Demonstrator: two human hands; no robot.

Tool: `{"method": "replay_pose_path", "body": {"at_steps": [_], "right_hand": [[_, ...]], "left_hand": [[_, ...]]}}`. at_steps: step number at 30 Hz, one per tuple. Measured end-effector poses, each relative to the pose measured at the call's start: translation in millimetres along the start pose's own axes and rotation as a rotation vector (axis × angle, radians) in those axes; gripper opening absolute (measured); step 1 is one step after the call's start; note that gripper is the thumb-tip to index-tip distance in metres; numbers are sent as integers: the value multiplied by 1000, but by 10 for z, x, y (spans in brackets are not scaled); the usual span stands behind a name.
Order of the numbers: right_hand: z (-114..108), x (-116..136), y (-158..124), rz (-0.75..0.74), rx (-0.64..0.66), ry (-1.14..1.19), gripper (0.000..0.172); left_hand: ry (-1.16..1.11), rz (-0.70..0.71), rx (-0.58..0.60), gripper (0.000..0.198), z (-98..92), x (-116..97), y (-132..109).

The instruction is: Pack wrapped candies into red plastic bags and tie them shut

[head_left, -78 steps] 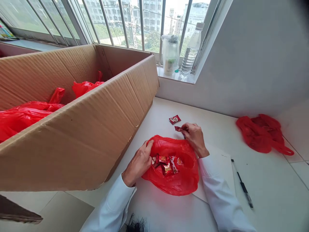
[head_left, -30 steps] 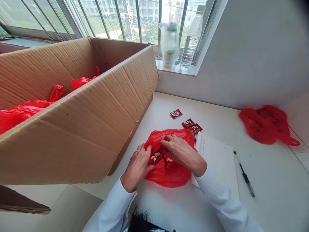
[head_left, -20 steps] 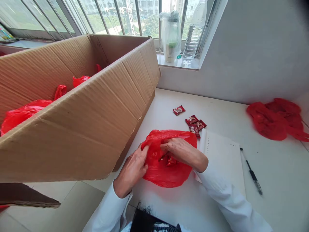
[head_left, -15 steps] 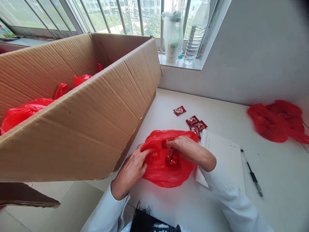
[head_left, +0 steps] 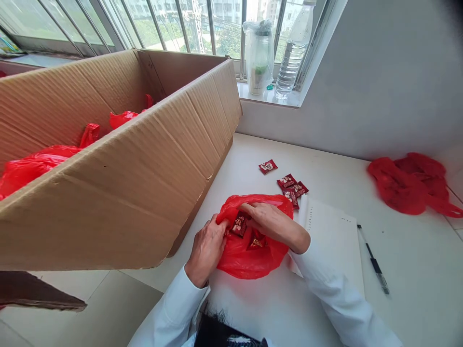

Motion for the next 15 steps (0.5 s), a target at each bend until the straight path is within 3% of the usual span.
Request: {"method": "replay_pose_path", "body": {"at_steps": [3,6,8,10,12,15], "right_hand": [[3,-61,-187,-11,81,-44,39],[-37,-214,-492,73,48,-106,44],[-53,-299,-690,148,14,-159,41],[-19,-341,-825,221,64,-218,30],[24,-332,-871,275,164,-248,16],[29,-270,-782,310,253,-242,22]], "left_hand": [[8,-4,-9,26,7,28,5],[0,1,-14,24,23,32,2],[-9,3,-21,26,37,32,7],[-19,5,-31,27,53,33,22],[-31,10,-41,26,66,39,43],[-47,33,-46,27,83,48,64]]}}
Point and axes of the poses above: each hand's wrist, its own y-axis towards the middle knuckle, its own z-axis out of the palm, x = y × z, the point moved 8 cm from there along y, towards the middle knuckle, and after that the axes turned 8 degrees about -y, right-handed, at the moved point
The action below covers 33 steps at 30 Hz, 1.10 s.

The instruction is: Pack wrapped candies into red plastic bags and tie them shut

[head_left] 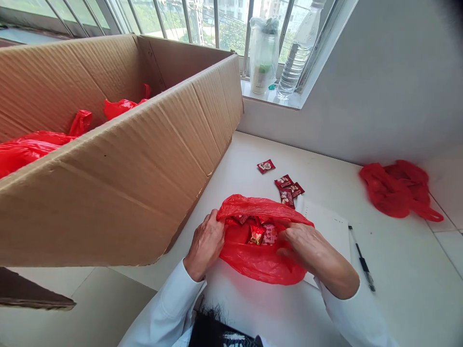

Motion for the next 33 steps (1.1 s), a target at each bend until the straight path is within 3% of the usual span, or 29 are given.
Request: {"method": "replay_pose_path", "body": {"at_steps": [3,7,11,16,23,27,33], "right_hand": [[-29,74,138,23,-21,-38,28],[33,239,233,-36,-272,-90,16],[143,411,230,-104,-441,-94,27],[30,466,310,-165,-344,42,16],[-122,83,110,-95,-299,187,22],[-68,-92,7,-17,-257,137,20],[50,-161,143,1,-186,163,12]], "left_hand": [[-17,36,-6,29,1,4,-7],[-36,103,-52,28,-26,-14,-5],[-25,123,-111,33,-53,-9,63],[-14,66,-130,35,-56,-4,137],[-59,9,-79,36,-31,-43,127],[-82,-3,-83,33,-14,-33,97],[-107,-2,-69,33,-7,-65,120]]}}
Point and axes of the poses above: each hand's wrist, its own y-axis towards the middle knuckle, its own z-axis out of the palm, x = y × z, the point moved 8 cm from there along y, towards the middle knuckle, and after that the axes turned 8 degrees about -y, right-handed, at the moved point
